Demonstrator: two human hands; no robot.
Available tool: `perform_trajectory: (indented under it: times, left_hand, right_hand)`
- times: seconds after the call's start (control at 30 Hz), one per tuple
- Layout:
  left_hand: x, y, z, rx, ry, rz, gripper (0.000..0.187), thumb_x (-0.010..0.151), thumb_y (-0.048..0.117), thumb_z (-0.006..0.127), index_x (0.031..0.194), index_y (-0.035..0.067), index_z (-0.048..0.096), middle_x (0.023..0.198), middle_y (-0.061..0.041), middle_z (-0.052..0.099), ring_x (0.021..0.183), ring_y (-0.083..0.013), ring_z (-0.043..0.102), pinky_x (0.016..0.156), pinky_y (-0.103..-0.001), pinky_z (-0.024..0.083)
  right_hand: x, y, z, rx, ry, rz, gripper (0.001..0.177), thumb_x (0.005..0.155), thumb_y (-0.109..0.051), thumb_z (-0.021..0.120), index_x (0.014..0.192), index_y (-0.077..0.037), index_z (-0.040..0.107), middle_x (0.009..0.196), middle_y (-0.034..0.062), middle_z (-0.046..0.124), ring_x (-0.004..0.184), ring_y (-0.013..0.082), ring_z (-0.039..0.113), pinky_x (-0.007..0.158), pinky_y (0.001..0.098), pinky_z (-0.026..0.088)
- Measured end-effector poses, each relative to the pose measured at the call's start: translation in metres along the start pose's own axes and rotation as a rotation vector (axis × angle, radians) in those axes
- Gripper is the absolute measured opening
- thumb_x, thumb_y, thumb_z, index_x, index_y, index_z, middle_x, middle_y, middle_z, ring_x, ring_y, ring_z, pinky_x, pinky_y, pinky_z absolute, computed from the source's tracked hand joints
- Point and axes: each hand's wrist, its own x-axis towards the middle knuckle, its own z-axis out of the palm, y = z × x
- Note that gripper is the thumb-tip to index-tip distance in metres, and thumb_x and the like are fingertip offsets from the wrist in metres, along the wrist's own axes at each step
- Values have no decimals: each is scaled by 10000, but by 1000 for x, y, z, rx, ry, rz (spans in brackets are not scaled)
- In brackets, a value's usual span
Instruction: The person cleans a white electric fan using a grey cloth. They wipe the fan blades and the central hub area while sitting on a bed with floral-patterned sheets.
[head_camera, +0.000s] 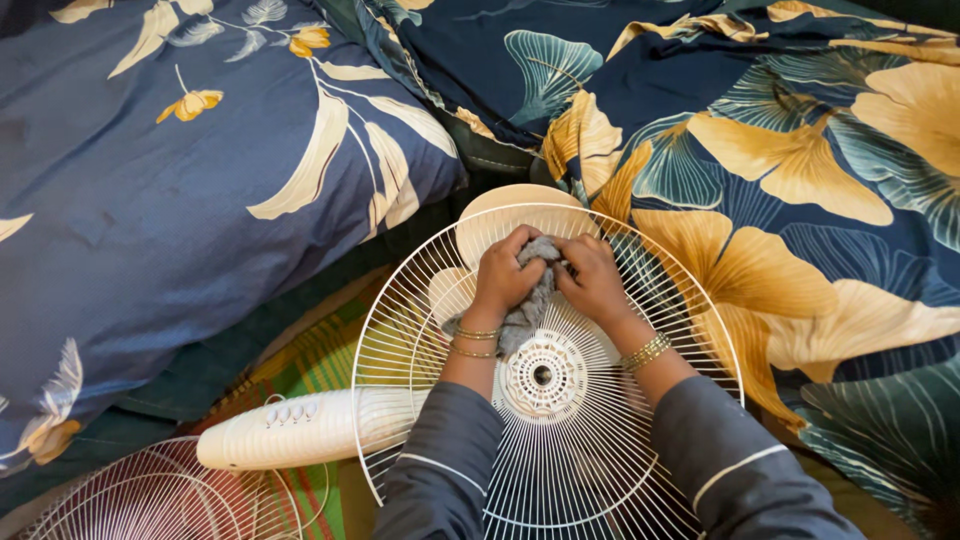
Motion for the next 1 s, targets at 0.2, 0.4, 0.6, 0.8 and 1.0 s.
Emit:
perform_trajectory:
  times: [0.2, 0.4, 0.6, 0.8, 1.0]
  left_hand:
    - [-6, -8, 9, 18, 9, 29, 344, 849, 196, 643, 1173, 82, 626, 1085, -190, 723, 1029, -390, 695, 887, -425, 556]
    - [-14, -6, 11, 294, -69, 133, 556, 876, 236, 646, 1377, 28, 522, 1216, -212, 645, 1090, -417, 623, 955, -477, 483]
    - [-32, 22, -34, 557, -137, 140, 560, 909, 323, 656, 1391, 60, 549, 1183, -160, 607, 1154, -334, 578, 979, -517, 391]
    - [-44, 11, -99, 969, 548, 139, 454, 880, 343, 607, 1233, 64, 670, 1273, -158, 649, 1213, -319, 589, 1026, -565, 343]
    - [-65, -27, -116, 930, 304, -328, 531, 955, 594, 590, 822, 82, 632, 816, -165, 714, 763, -388, 694, 659, -513, 539]
  right_hand:
    - [2, -12, -6, -56, -56, 0, 621, 899, -76, 673, 1501, -138, 533, 1044, 109, 642, 1052, 326, 609, 963, 442, 434]
    - [1, -26, -6, -174, 9, -54, 683, 859, -92, 643, 1521, -152, 482, 1450, 154, 504, 1319, 370, 485, 1089, 477, 368]
    - [-3, -27, -3, -284, -68, -53, 553, 916, -177, 642, 1459, -197, 543, 1437, 71, 530, 1309, 346, 468, 1095, 503, 330]
    - [-10, -18, 6, -238, -79, 16, 403, 892, -194, 673, 1293, -187, 635, 1435, 15, 545, 1335, 309, 473, 1109, 494, 342]
    - [-22, -26, 8, -273, 68, 51, 419, 790, -163, 705, 1209, -163, 701, 1495, 120, 477, 1426, 376, 375, 1142, 527, 294]
